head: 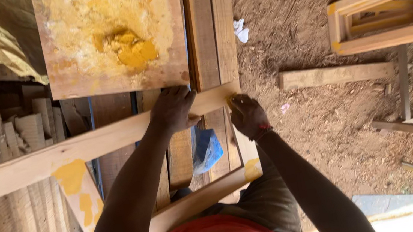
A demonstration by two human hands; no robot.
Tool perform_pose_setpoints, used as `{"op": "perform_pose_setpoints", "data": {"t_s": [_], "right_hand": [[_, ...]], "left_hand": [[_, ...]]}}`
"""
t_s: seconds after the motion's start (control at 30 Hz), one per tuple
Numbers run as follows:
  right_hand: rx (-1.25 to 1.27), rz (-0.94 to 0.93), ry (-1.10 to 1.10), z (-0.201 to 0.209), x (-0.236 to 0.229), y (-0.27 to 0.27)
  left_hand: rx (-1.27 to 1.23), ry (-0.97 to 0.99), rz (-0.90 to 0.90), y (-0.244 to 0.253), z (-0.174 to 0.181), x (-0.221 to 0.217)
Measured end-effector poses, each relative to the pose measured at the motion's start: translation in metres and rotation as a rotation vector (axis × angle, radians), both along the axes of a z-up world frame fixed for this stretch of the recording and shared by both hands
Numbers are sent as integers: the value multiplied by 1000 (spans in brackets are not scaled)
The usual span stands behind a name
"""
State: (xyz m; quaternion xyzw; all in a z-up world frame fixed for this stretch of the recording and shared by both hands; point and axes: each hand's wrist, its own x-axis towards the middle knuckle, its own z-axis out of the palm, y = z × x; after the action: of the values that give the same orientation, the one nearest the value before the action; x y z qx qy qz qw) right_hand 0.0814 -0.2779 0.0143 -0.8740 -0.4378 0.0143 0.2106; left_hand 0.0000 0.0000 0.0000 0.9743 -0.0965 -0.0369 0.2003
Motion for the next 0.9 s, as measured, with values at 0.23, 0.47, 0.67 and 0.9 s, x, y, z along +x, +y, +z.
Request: {"op": "perform_pose_setpoints", "data": {"t_s": [0.23,0.47,0.67,0.9], "right_hand": [[-427,48,227,-38,35,-15],[-384,-307,363,-61,87,-15],[-608,-283,559,-62,77,2],[-162,-595,1247,-9,36,14]], "left_hand": [[-93,-105,42,-3,-6,-2],[-83,-112,66,-5,-16,-1],[-99,-77,40,-6,-18,-3],[-79,-103,30,-4,-18,0]]}}
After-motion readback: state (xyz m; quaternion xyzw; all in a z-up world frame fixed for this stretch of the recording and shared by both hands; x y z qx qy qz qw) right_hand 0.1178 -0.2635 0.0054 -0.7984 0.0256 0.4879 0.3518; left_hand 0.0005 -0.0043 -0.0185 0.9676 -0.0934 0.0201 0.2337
